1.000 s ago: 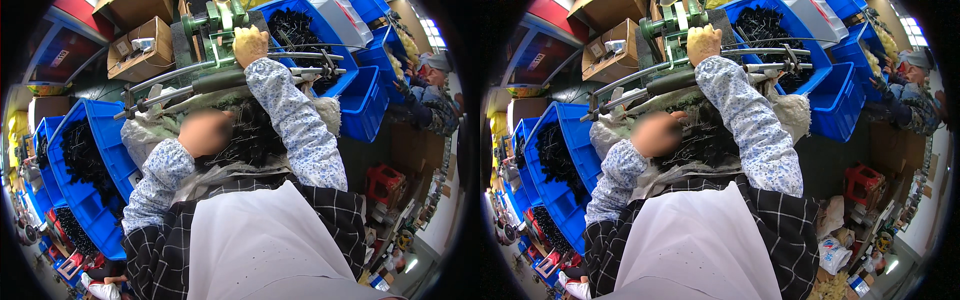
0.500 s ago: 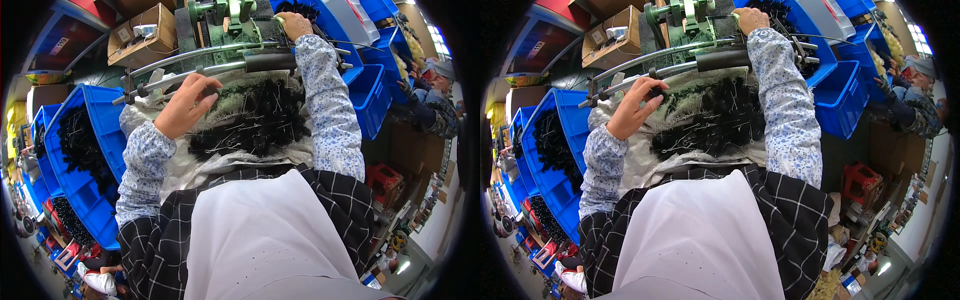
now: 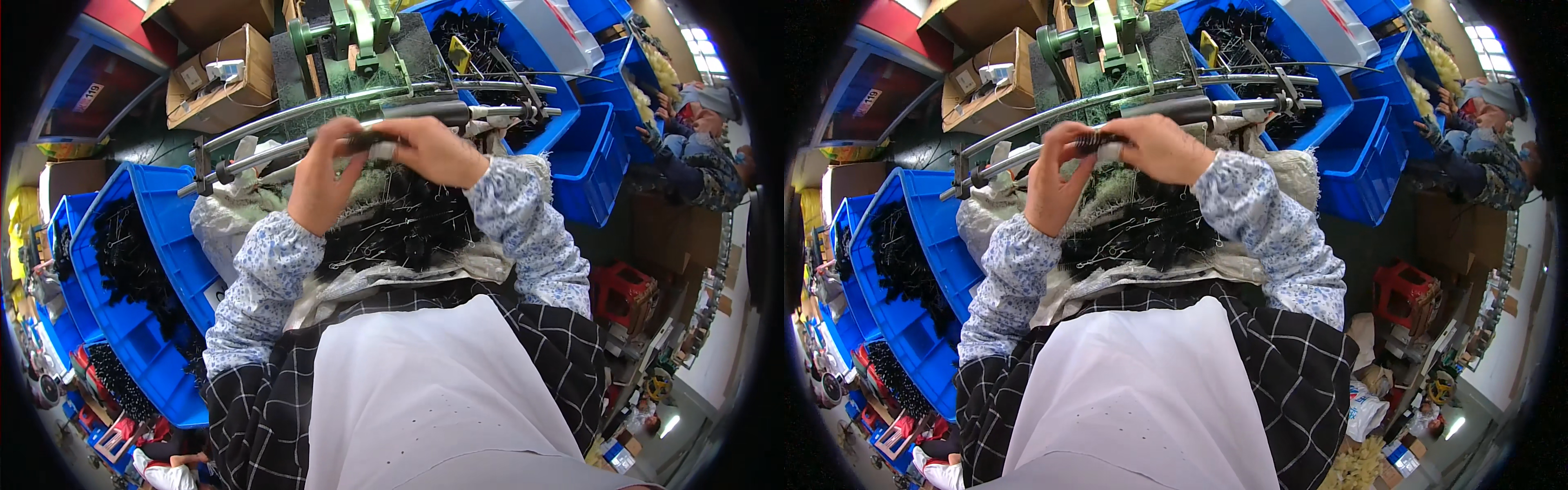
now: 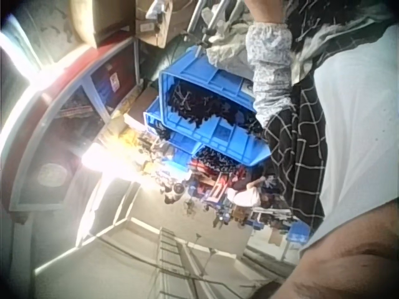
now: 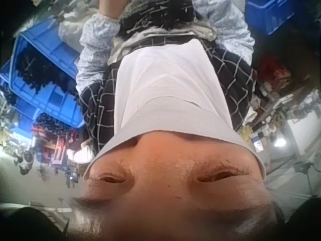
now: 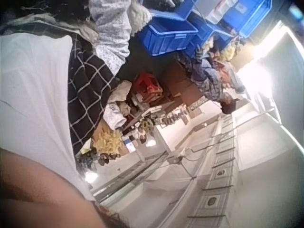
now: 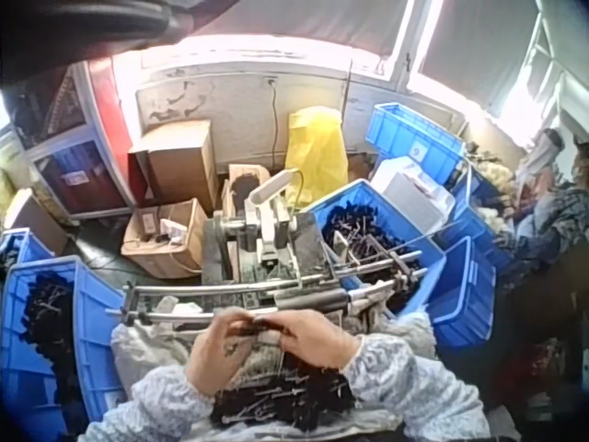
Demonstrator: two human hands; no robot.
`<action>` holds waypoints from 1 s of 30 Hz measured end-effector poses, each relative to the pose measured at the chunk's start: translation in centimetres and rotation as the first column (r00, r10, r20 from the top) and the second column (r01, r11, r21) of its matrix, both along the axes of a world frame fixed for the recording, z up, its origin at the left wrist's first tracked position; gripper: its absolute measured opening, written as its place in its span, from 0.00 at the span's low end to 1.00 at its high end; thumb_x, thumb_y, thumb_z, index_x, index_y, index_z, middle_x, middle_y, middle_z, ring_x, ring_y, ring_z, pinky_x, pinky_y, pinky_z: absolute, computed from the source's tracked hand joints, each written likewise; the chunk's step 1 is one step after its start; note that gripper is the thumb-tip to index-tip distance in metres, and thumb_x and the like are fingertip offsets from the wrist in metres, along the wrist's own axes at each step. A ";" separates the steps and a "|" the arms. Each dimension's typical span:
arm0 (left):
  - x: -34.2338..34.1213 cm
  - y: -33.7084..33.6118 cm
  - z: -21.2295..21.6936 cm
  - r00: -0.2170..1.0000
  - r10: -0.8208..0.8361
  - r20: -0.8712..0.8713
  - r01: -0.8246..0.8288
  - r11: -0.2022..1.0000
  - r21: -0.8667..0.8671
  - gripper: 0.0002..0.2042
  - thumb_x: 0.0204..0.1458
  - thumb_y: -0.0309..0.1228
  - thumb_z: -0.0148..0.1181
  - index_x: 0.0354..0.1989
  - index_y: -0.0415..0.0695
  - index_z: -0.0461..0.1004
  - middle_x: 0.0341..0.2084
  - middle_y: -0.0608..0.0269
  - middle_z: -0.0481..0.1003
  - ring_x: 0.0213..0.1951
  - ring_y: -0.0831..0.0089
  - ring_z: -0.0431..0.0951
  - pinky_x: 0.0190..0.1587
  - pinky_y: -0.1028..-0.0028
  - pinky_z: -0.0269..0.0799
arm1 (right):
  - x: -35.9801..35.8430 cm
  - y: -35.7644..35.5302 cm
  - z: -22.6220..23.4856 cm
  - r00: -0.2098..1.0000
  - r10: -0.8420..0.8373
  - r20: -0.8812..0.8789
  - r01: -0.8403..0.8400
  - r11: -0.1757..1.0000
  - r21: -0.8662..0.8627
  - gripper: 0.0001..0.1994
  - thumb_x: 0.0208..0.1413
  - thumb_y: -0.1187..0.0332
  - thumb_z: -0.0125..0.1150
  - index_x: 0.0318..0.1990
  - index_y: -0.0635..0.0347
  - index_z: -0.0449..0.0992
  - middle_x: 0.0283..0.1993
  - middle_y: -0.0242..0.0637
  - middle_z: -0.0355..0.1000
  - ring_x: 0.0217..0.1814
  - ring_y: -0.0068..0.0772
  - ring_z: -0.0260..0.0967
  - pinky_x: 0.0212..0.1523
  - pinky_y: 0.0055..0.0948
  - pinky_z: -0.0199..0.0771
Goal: The person sorts small black metal fasteners from a white sack into a blue plastic bin. They pick up handfuls of the fasteners, separate them, and place them into the bin. The person occasionally adjusts the sack and the bin to facilitate the sorting process.
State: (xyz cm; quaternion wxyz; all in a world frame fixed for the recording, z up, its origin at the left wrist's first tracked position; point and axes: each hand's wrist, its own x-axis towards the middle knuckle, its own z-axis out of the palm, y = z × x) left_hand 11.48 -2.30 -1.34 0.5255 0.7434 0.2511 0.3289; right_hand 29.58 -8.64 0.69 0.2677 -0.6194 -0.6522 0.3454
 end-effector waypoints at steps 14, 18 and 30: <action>-3.8 -2.0 -6.1 0.354 -0.678 -0.644 0.663 0.668 -0.339 0.18 0.51 0.32 0.53 0.49 0.38 0.62 0.38 0.44 0.72 0.43 0.51 0.72 0.45 0.63 0.67 | 8.4 8.0 -5.9 0.491 -0.460 0.739 0.295 0.887 0.356 0.11 0.51 0.67 0.52 0.42 0.49 0.75 0.36 0.33 0.72 0.40 0.36 0.70 0.46 0.36 0.68; -4.4 -1.6 -5.3 0.345 -0.610 -0.714 0.651 0.703 -0.286 0.15 0.51 0.32 0.53 0.46 0.40 0.65 0.36 0.47 0.73 0.41 0.52 0.72 0.44 0.62 0.67 | 9.3 7.9 -6.8 0.545 -0.469 0.695 0.234 0.881 0.412 0.11 0.51 0.65 0.53 0.42 0.47 0.76 0.35 0.32 0.72 0.39 0.35 0.69 0.46 0.34 0.67; -5.2 -0.2 -3.8 0.546 -0.486 -0.682 0.543 0.825 -0.154 0.14 0.52 0.36 0.52 0.44 0.42 0.69 0.33 0.49 0.74 0.39 0.53 0.73 0.43 0.63 0.68 | 9.9 6.9 -6.2 0.466 -0.530 0.708 0.374 0.844 0.386 0.19 0.47 0.58 0.56 0.47 0.54 0.71 0.42 0.36 0.69 0.48 0.37 0.64 0.48 0.40 0.61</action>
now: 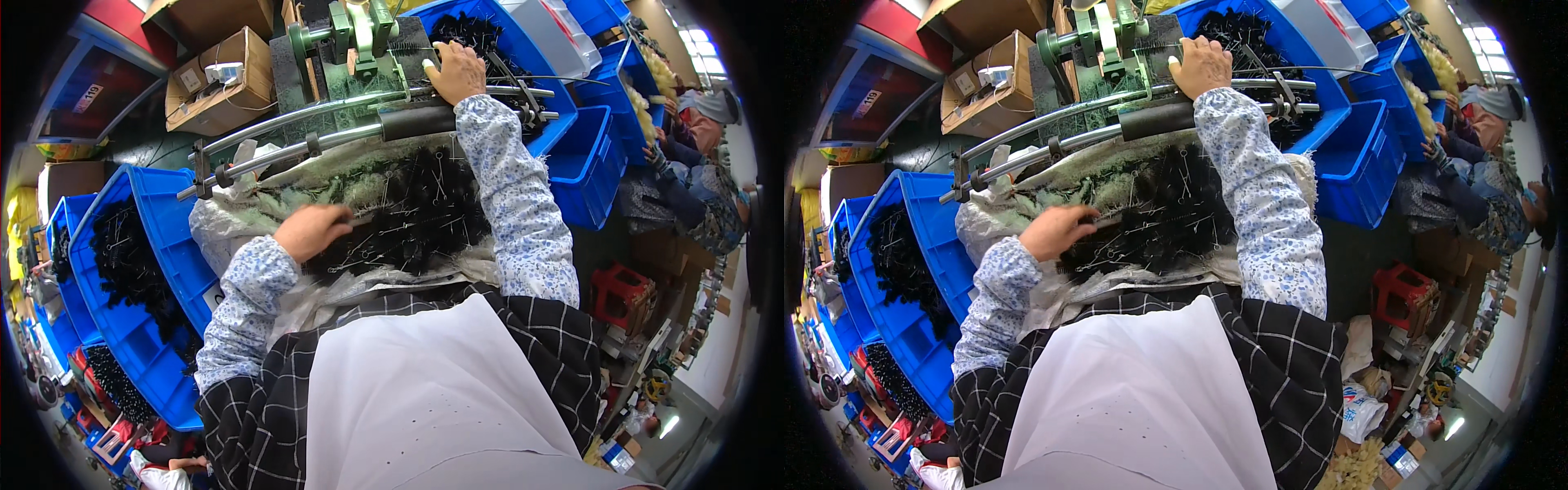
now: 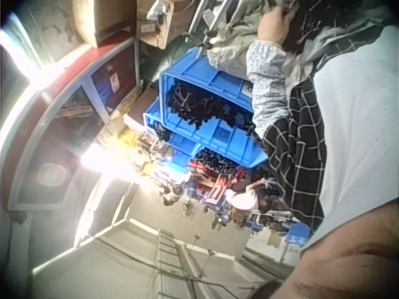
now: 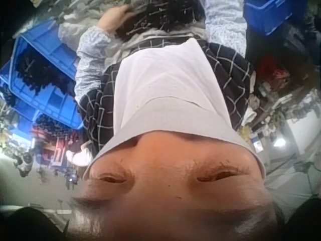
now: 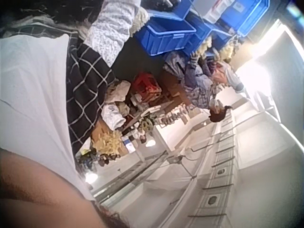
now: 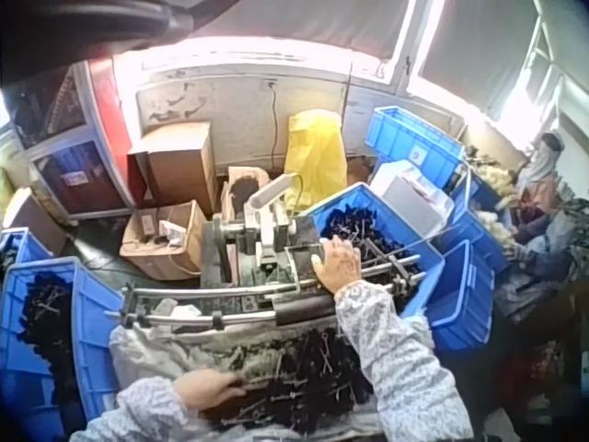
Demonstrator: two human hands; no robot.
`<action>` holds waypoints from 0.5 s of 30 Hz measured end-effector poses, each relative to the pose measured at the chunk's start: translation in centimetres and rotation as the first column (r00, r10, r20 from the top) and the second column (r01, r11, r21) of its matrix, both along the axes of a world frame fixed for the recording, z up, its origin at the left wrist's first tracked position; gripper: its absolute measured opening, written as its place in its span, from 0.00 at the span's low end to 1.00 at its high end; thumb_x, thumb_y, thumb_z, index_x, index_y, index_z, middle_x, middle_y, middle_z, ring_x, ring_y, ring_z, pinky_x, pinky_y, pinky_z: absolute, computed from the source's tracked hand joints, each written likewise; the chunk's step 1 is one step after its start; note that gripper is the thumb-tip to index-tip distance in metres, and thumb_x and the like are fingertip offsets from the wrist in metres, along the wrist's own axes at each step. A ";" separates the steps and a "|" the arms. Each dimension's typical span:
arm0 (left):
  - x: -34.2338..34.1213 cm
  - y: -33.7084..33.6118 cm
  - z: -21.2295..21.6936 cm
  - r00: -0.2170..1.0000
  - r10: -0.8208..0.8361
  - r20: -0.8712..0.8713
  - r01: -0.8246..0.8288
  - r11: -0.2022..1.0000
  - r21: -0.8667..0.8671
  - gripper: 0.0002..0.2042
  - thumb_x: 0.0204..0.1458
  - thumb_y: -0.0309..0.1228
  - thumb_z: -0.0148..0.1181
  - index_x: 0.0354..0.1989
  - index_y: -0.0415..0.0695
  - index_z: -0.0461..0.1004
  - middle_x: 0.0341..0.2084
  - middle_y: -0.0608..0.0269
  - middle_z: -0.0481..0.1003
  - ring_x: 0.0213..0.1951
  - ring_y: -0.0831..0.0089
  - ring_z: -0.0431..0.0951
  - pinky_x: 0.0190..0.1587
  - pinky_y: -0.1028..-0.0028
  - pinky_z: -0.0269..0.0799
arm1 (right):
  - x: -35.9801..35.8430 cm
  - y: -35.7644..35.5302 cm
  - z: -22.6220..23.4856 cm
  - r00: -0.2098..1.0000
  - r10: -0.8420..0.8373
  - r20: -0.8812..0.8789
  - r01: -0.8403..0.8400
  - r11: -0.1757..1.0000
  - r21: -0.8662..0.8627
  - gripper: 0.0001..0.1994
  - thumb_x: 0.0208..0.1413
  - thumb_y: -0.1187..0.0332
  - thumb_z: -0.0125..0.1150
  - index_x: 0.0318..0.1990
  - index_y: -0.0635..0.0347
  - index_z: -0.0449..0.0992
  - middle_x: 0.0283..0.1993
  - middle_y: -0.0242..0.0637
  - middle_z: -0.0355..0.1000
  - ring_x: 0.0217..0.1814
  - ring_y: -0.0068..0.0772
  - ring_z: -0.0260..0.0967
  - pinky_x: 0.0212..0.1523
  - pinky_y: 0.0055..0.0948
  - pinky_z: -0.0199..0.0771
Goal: The person sorts small black metal fasteners from a white sack into a blue plastic bin. They pick up handfuls of the fasteners, separate them, and place them into the bin. The person occasionally adjusts the sack and the bin to facilitate the sorting process.
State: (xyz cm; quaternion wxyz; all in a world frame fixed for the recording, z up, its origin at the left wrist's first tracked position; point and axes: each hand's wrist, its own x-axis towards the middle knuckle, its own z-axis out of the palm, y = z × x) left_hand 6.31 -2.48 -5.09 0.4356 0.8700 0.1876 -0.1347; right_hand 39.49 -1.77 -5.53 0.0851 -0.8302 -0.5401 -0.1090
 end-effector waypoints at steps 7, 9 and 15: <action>0.1 1.1 2.6 0.967 0.000 0.254 0.008 0.999 -0.031 0.15 0.54 0.36 0.50 0.45 0.40 0.65 0.40 0.48 0.70 0.41 0.51 0.71 0.43 0.63 0.67 | -2.1 1.2 -0.7 0.994 0.077 -0.078 -0.075 0.997 0.023 0.18 0.46 0.63 0.55 0.46 0.56 0.71 0.44 0.39 0.72 0.55 0.44 0.63 0.52 0.42 0.61; 0.5 0.8 4.1 0.987 -0.074 0.139 0.080 0.996 -0.037 0.16 0.54 0.36 0.51 0.46 0.40 0.64 0.40 0.47 0.70 0.41 0.51 0.71 0.42 0.63 0.68 | -4.1 1.9 -0.2 0.994 0.081 -0.079 -0.080 0.997 0.018 0.16 0.46 0.64 0.54 0.44 0.58 0.72 0.41 0.39 0.72 0.54 0.44 0.64 0.49 0.42 0.63; 1.2 -0.5 4.9 0.995 0.043 0.087 -0.034 0.994 -0.100 0.20 0.51 0.35 0.55 0.47 0.41 0.57 0.39 0.45 0.68 0.40 0.50 0.71 0.41 0.63 0.68 | -7.0 3.6 -1.2 0.990 0.109 0.094 -0.122 0.981 0.149 0.06 0.46 0.65 0.52 0.30 0.54 0.72 0.31 0.33 0.72 0.39 0.33 0.68 0.38 0.37 0.61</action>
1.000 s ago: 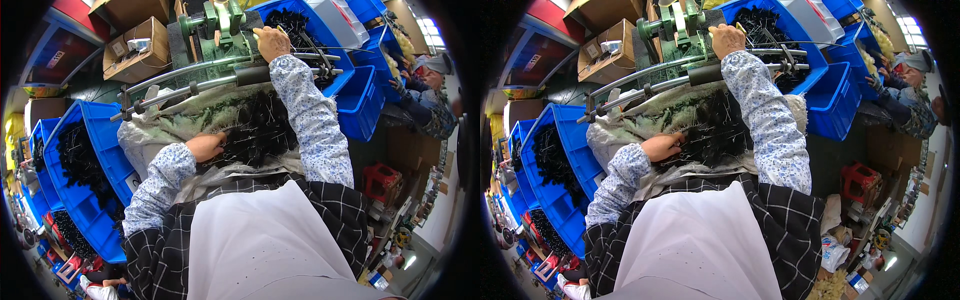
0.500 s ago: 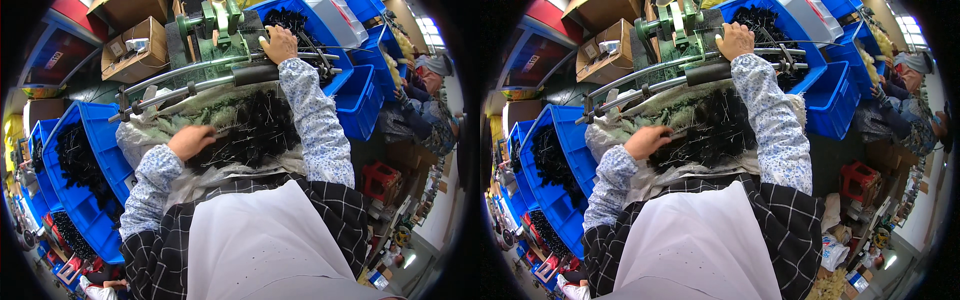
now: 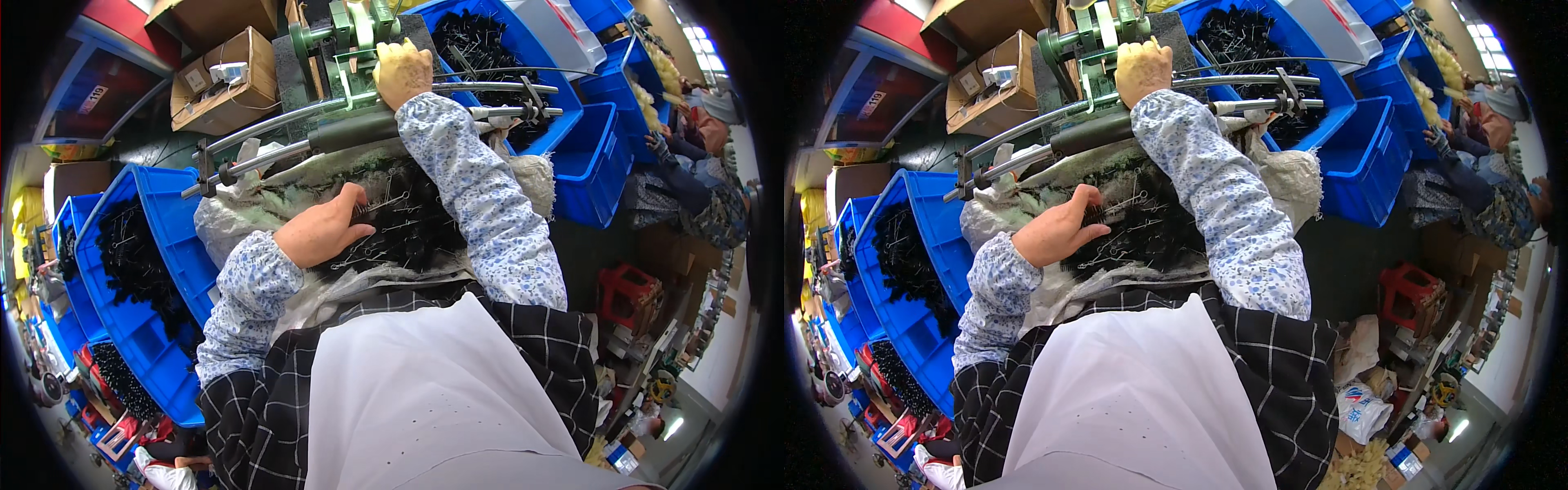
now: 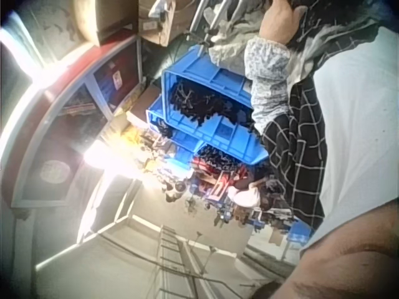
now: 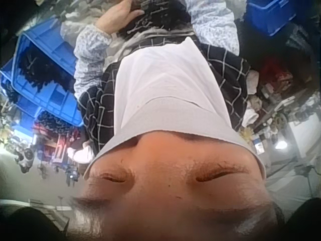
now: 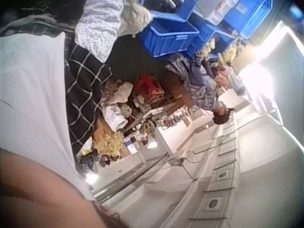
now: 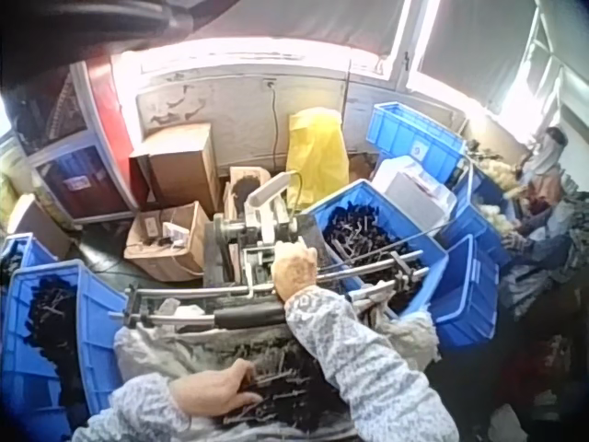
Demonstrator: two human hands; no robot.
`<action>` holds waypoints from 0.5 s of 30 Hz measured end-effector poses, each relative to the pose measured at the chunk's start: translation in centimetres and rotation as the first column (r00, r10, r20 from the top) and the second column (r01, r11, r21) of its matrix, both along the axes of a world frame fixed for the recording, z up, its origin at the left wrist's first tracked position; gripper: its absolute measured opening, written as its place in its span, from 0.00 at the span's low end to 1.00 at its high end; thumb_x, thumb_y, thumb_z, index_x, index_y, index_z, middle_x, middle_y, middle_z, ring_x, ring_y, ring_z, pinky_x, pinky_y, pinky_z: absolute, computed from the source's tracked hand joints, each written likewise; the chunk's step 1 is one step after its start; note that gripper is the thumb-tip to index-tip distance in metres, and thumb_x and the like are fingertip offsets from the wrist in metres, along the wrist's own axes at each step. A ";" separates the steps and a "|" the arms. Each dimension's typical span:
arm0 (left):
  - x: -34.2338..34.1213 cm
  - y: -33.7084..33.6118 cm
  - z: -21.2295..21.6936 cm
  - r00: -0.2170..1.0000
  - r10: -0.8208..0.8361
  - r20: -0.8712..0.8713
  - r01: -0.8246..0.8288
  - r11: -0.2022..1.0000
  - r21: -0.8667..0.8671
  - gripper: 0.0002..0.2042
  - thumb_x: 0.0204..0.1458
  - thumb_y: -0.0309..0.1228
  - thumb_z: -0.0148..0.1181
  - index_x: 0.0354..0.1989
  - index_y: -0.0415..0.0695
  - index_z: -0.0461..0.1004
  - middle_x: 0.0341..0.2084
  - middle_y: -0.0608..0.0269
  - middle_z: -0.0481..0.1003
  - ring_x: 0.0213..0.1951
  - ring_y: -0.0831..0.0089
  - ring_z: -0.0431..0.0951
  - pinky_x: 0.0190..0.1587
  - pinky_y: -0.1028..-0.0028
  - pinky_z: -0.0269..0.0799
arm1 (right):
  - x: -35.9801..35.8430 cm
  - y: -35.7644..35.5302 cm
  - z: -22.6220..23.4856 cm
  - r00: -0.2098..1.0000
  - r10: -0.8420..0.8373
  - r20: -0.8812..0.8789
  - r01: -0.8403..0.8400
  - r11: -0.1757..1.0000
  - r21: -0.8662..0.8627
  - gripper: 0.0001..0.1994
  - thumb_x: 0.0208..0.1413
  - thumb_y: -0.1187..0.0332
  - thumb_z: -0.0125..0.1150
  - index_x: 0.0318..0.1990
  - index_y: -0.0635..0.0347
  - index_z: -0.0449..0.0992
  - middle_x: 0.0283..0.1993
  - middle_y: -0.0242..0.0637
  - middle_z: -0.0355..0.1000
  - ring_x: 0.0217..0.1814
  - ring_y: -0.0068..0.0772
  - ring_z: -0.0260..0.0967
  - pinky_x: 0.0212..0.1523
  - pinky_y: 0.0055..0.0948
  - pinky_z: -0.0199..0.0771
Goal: The person sorts small black metal fasteners from a white sack into a blue plastic bin. They pick up handfuls of the fasteners, separate them, and place them into the bin. The person occasionally adjusts the sack and the bin to facilitate the sorting process.
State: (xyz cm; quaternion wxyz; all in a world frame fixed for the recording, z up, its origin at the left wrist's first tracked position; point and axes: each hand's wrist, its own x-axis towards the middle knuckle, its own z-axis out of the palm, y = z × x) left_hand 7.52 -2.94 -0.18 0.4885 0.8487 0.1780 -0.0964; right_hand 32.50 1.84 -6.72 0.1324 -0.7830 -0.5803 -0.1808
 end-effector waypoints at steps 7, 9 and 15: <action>-0.5 1.4 0.7 0.921 0.116 0.373 -0.136 0.990 0.029 0.11 0.46 0.26 0.60 0.40 0.43 0.71 0.35 0.57 0.65 0.39 0.62 0.69 0.42 0.71 0.67 | 5.1 -2.5 0.7 0.999 -0.047 -0.001 0.046 0.993 -0.111 0.15 0.46 0.60 0.54 0.43 0.51 0.74 0.36 0.36 0.74 0.46 0.38 0.68 0.44 0.40 0.64; -0.6 1.8 1.1 0.905 0.160 0.393 -0.187 0.982 0.031 0.13 0.47 0.25 0.58 0.43 0.43 0.70 0.38 0.56 0.63 0.39 0.63 0.69 0.42 0.72 0.67 | 7.9 -3.2 0.5 0.999 -0.046 -0.021 0.044 0.993 -0.111 0.12 0.47 0.60 0.54 0.39 0.50 0.76 0.36 0.36 0.74 0.44 0.40 0.69 0.43 0.41 0.67; 0.0 2.0 1.8 0.928 0.168 0.332 -0.171 0.985 -0.021 0.13 0.51 0.24 0.51 0.46 0.41 0.68 0.42 0.55 0.63 0.46 0.64 0.66 0.49 0.72 0.61 | 11.7 -1.9 1.4 0.995 -0.076 -0.064 0.051 0.945 -0.322 0.13 0.53 0.62 0.47 0.43 0.37 0.76 0.41 0.35 0.74 0.45 0.40 0.71 0.44 0.43 0.70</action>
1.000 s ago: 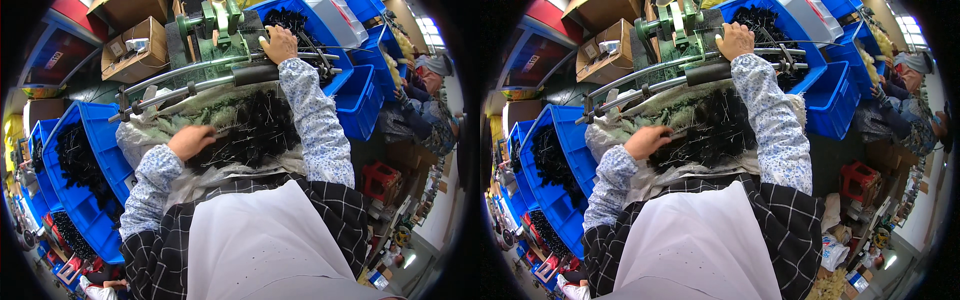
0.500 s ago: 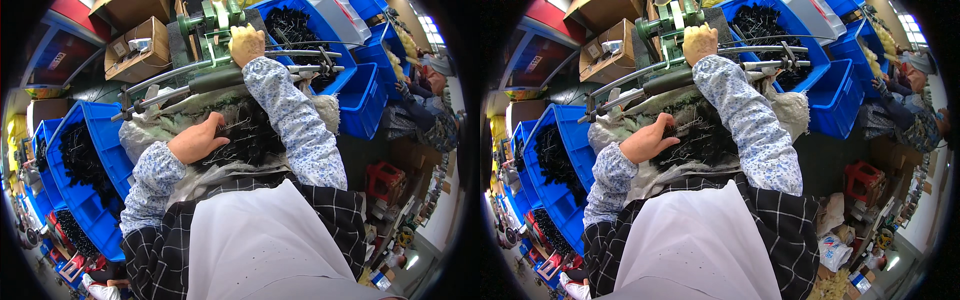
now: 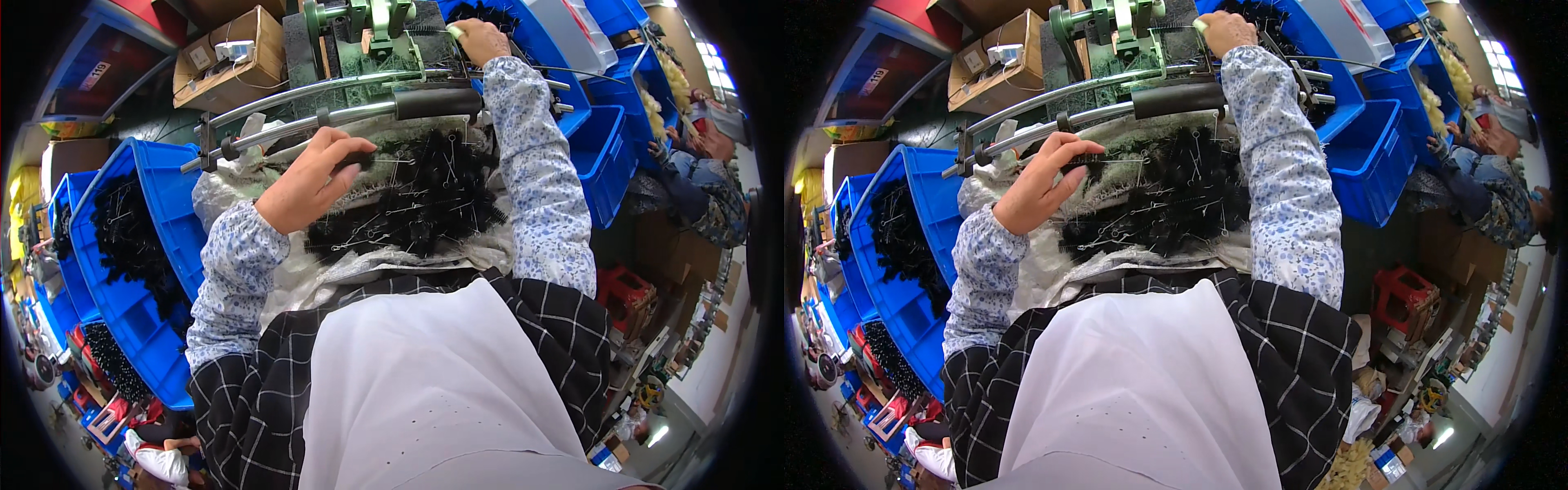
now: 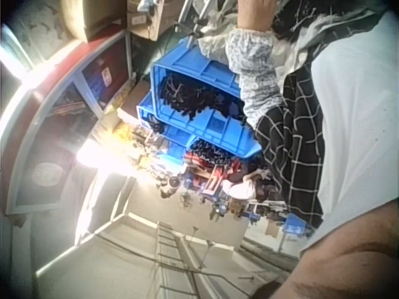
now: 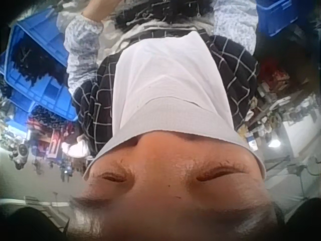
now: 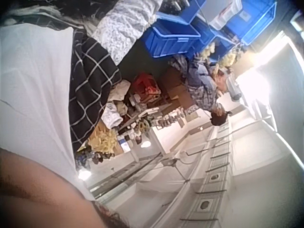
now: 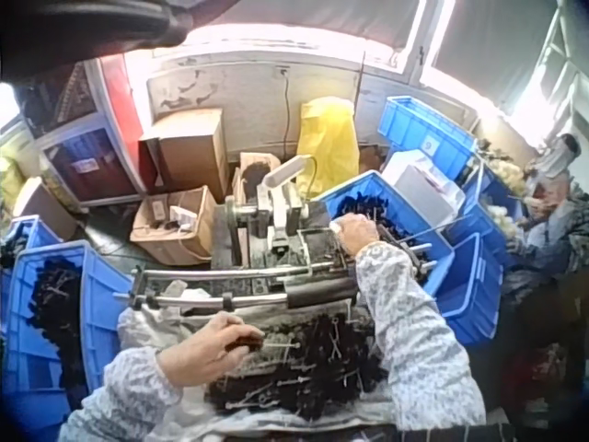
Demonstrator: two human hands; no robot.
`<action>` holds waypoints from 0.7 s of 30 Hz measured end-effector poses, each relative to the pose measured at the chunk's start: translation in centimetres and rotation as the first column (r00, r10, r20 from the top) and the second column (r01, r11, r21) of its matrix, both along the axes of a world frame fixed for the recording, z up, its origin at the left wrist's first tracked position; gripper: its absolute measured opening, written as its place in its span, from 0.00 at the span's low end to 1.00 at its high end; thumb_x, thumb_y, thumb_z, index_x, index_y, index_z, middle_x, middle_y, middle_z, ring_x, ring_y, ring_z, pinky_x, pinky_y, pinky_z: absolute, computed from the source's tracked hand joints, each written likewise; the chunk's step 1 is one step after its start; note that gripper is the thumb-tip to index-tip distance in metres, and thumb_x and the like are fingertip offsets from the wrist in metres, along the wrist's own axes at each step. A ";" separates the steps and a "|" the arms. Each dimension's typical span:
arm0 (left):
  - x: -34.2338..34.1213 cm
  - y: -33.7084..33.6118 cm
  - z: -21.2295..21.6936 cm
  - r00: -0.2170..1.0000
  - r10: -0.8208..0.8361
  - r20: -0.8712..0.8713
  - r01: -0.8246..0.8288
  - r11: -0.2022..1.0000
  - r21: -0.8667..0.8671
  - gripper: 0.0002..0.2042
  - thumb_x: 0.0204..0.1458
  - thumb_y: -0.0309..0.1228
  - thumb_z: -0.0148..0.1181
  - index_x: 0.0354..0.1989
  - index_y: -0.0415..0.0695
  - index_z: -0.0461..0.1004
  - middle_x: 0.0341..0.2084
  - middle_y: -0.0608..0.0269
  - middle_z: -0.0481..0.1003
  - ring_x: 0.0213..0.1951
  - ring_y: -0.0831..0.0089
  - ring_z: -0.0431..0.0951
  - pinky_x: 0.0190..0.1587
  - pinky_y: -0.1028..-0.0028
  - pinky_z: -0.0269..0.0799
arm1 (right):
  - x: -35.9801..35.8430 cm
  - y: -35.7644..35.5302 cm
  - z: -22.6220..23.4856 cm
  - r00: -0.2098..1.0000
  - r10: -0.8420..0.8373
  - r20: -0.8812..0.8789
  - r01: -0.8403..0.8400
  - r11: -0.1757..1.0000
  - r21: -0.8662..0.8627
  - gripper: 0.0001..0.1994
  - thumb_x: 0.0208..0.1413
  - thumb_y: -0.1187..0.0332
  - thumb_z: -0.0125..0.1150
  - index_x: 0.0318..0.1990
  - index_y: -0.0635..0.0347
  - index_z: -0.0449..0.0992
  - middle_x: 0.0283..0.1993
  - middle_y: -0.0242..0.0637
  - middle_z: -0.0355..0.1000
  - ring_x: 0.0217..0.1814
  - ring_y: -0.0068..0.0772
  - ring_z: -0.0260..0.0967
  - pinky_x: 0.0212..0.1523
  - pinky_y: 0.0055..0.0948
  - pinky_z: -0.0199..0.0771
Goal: The person sorts small black metal fasteners from a white sack into a blue plastic bin. They pick up handfuls of the fasteners, separate them, and place them into the bin. The person occasionally adjusts the sack and the bin to facilitate the sorting process.
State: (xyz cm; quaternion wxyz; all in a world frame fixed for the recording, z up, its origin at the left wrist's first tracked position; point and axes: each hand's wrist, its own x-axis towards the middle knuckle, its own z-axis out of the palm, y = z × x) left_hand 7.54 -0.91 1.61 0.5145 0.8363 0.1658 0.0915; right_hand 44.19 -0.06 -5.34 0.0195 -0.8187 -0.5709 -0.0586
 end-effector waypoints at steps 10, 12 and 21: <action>2.1 -0.7 -2.3 0.936 0.273 0.223 -0.281 0.960 0.006 0.17 0.44 0.21 0.61 0.45 0.40 0.68 0.41 0.61 0.73 0.43 0.72 0.74 0.45 0.75 0.70 | -6.6 -5.2 7.5 0.911 0.196 -0.363 -0.133 0.972 0.193 0.14 0.55 0.63 0.52 0.48 0.57 0.70 0.43 0.41 0.71 0.43 0.39 0.70 0.45 0.35 0.70; 3.4 -1.2 -1.9 0.920 0.278 0.276 -0.298 0.954 0.032 0.15 0.45 0.21 0.60 0.43 0.41 0.68 0.39 0.58 0.73 0.41 0.69 0.75 0.42 0.73 0.70 | -11.4 -6.7 7.4 0.650 0.210 -0.730 -0.352 0.935 -0.045 0.16 0.57 0.59 0.50 0.47 0.60 0.70 0.38 0.43 0.72 0.40 0.37 0.70 0.43 0.33 0.69; -2.1 -1.7 -5.6 0.980 -0.058 -0.192 0.081 0.991 0.111 0.22 0.46 0.30 0.60 0.49 0.39 0.62 0.39 0.45 0.70 0.40 0.54 0.73 0.44 0.64 0.68 | -9.7 -3.7 4.1 0.977 0.086 -0.195 -0.037 0.970 0.242 0.09 0.54 0.67 0.52 0.41 0.51 0.75 0.31 0.36 0.73 0.35 0.32 0.72 0.37 0.32 0.73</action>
